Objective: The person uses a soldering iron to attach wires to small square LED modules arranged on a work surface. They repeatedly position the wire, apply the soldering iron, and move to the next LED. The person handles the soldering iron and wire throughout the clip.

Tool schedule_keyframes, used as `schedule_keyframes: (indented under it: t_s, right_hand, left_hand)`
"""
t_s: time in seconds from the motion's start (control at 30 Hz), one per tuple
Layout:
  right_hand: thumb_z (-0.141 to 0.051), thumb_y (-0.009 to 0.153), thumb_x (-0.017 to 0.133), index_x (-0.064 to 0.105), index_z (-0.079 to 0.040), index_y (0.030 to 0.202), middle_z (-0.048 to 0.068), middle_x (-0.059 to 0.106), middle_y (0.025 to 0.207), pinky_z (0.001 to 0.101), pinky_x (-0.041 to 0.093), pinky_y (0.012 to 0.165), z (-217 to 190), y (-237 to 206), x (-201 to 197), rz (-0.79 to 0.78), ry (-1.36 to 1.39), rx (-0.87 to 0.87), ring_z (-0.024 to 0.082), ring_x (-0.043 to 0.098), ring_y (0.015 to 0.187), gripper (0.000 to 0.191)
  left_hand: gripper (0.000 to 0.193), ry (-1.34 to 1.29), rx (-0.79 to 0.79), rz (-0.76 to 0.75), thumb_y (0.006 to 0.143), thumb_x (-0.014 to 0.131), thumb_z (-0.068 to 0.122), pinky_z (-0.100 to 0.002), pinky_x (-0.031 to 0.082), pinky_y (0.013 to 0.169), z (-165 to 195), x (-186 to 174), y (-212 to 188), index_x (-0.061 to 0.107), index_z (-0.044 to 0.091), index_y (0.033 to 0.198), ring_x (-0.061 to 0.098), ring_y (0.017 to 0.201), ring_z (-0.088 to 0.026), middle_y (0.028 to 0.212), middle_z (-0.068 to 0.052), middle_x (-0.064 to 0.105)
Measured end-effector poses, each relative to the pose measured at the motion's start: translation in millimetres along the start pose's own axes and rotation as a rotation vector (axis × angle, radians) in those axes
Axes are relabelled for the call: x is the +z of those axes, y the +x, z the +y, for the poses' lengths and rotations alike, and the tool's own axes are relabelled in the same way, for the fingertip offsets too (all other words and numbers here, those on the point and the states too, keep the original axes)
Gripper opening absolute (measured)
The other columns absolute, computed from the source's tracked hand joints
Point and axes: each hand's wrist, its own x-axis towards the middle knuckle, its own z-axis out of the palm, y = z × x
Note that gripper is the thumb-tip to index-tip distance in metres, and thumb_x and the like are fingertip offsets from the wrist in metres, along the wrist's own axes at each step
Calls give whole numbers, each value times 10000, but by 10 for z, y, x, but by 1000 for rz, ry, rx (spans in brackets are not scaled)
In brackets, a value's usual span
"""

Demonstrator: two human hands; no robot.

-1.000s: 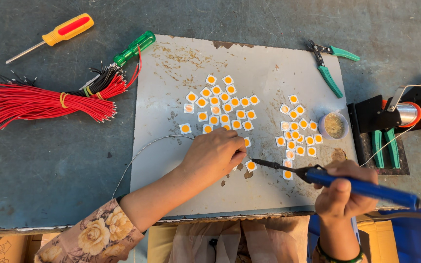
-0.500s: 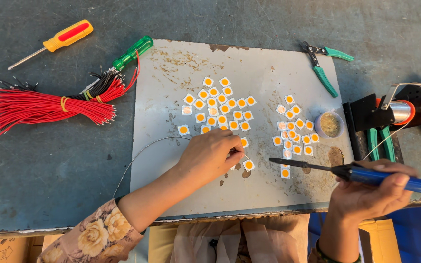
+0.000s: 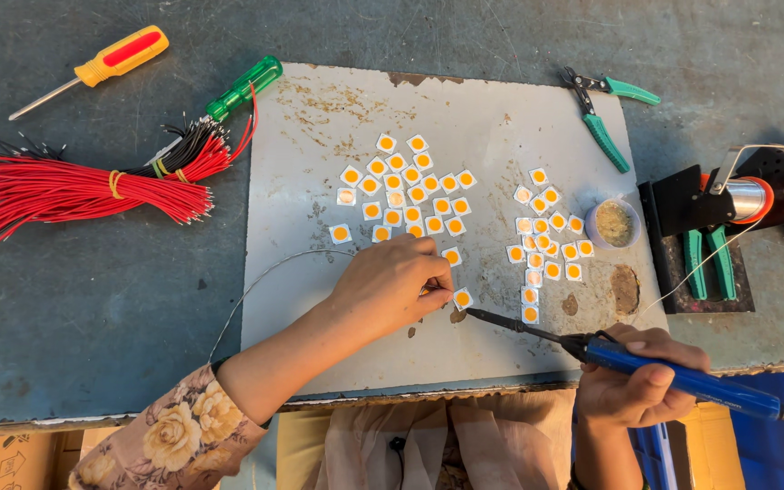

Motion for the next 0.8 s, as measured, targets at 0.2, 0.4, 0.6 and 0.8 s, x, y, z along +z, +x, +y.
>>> schedule_keyframes:
  t_s: [0.2, 0.4, 0.6, 0.8]
  right_hand:
    - [-408, 1130, 629, 421, -8, 985, 65, 452, 737, 248, 409, 475, 57, -71, -53, -9, 44, 0, 121, 437, 553, 473]
    - [-419, 1095, 594, 416, -16, 1052, 73, 466, 706, 248, 423, 385, -29, -31, 59, -77, 8, -14, 121, 459, 417, 443]
    - [-431, 1084, 571, 410, -4, 1029, 92, 469, 751, 246, 433, 373, -123, 55, 158, -155, -22, -50, 117, 476, 399, 461]
    - [-420, 1070, 554, 401, -3, 1000, 78, 483, 682, 284, 446, 406, -130, 86, 159, -271, -58, -260, 124, 469, 449, 450]
  left_hand:
    - [127, -9, -1, -5, 825, 780, 245, -418, 530, 720, -3, 8, 1, 734, 129, 802, 653, 877, -232, 839, -4, 658]
    - [122, -6, 12, -2, 820, 782, 237, -415, 529, 725, -10, -2, -1, 738, 124, 806, 651, 881, -233, 841, -6, 659]
    - [109, 5, 6, -12, 815, 781, 225, -408, 530, 724, -15, 13, 0, 745, 122, 805, 651, 884, -227, 842, -2, 663]
    - [91, 7, 36, 15, 799, 774, 209, -404, 532, 724, 18, -20, -11, 757, 123, 822, 651, 890, -232, 856, -8, 664]
